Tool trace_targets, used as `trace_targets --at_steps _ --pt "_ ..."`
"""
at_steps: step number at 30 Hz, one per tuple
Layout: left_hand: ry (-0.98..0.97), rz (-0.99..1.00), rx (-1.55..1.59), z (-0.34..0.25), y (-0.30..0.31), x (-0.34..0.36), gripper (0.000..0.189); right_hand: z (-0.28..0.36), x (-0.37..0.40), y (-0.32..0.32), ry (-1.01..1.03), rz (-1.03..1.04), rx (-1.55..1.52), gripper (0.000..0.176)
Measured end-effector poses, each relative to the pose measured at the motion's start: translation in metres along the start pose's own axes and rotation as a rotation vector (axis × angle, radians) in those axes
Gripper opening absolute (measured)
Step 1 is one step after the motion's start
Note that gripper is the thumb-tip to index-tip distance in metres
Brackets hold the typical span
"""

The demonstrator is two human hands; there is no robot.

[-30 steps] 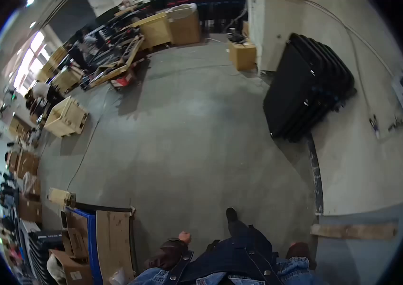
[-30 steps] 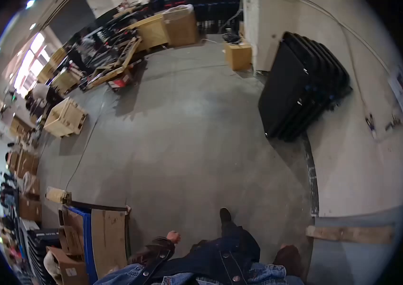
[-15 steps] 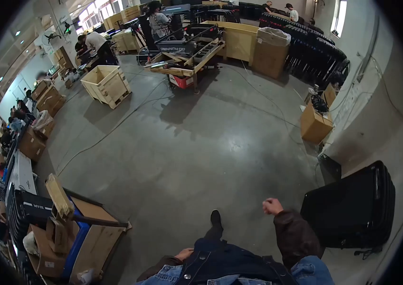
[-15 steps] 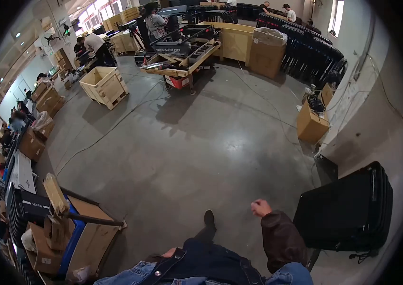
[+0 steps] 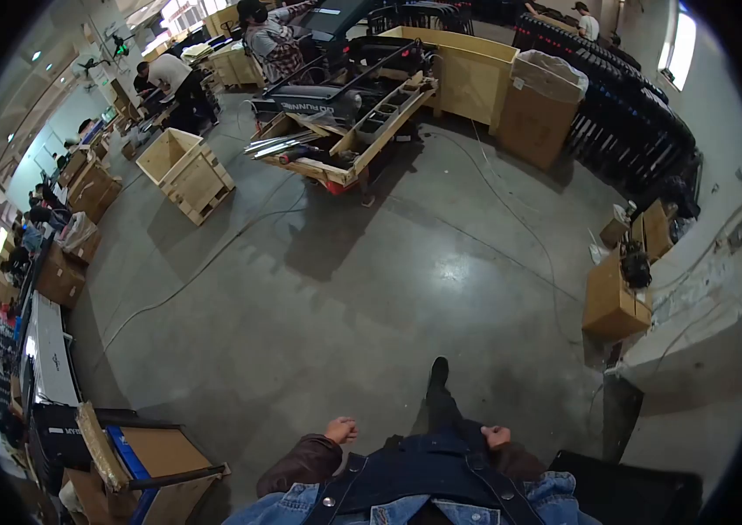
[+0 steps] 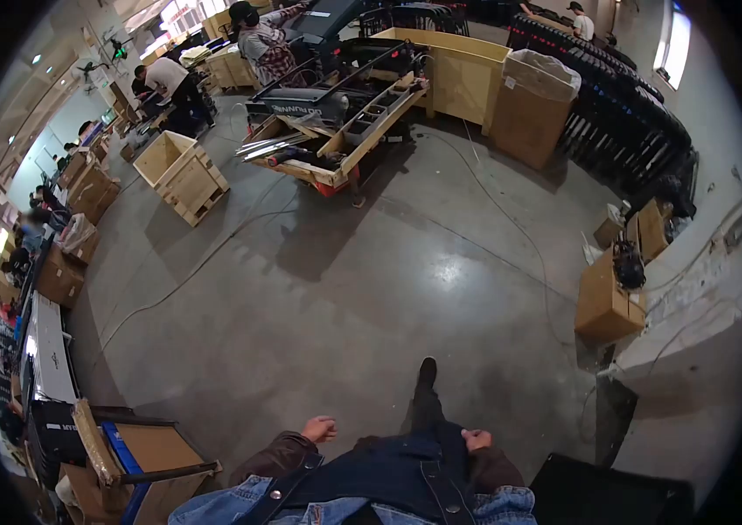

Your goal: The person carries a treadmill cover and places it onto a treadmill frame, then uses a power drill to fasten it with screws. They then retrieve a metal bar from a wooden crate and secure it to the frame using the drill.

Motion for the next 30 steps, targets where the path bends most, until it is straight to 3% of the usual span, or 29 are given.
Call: trace_targets --at_steps 1,4,6,8,9,10,14,17,19,20,21,23,26,28,30 --pt "-0.082 -0.136 -0.041 -0.037 -0.016 0.002 0.026 0.041 -0.057 0.007 0.079 -0.045 0.158 0.03" --pt "-0.058 -0.167 0.199 -0.085 -0.019 -0.046 0.024 0.174 -0.169 -0.004 0.221 -0.079 0.347 0.03" --pt "-0.031 -0.175 0.159 -0.127 -0.037 -0.063 0.023 0.313 -0.19 -0.017 0.096 0.088 0.152 0.029" --pt "-0.023 -0.221 0.166 -0.161 -0.059 -0.099 0.018 0.406 -0.253 -0.046 0.01 0.373 -0.059 0.028" --pt "-0.013 -0.225 0.177 -0.176 -0.065 -0.117 0.018 0.455 -0.275 -0.058 0.043 0.369 -0.038 0.027" --pt "-0.125 -0.061 -0.158 -0.202 -0.073 -0.137 0.014 0.506 -0.291 -0.074 0.078 0.366 -0.022 0.025" --pt "-0.3 0.201 -0.728 -0.298 -0.114 -0.226 0.017 0.66 -0.388 -0.139 0.129 0.398 0.074 0.023" --pt "-0.455 0.211 -1.015 -0.399 -0.15 -0.302 0.025 0.771 -0.449 -0.184 0.205 0.448 0.131 0.023" --pt "-0.568 0.103 -1.112 -0.478 -0.172 -0.343 0.031 0.846 -0.472 -0.207 0.218 0.455 0.203 0.024" --pt "-0.415 0.037 -0.774 -0.515 -0.174 -0.364 0.027 0.889 -0.479 -0.221 0.254 0.486 0.282 0.024" --pt "-0.222 -0.095 -0.217 -0.553 -0.179 -0.38 0.025 0.929 -0.487 -0.237 0.283 0.524 0.35 0.023" --pt "-0.149 -0.284 0.328 -0.635 -0.202 -0.393 0.028 1.02 -0.517 -0.274 0.356 0.6 0.458 0.019" --pt "-0.228 -0.302 0.447 -0.715 -0.214 -0.411 0.034 1.142 -0.578 -0.354 0.6 0.593 0.51 0.021" --pt "-0.242 -0.402 0.563 -0.731 -0.222 -0.412 0.034 1.217 -0.613 -0.417 0.903 0.502 0.644 0.021" --pt "-0.289 -0.557 0.751 -0.724 -0.235 -0.422 0.033 1.294 -0.612 -0.465 1.02 0.453 0.686 0.025"
Point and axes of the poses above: each hand's wrist, its own x-axis away from the middle knuckle, its own y-axis out of the back of the hand, z = x × y, the point moved 5 cm from there along -x, towards the middle knuckle, and after that the axes turned 7 degrees about -y, right-handed, at the moved point
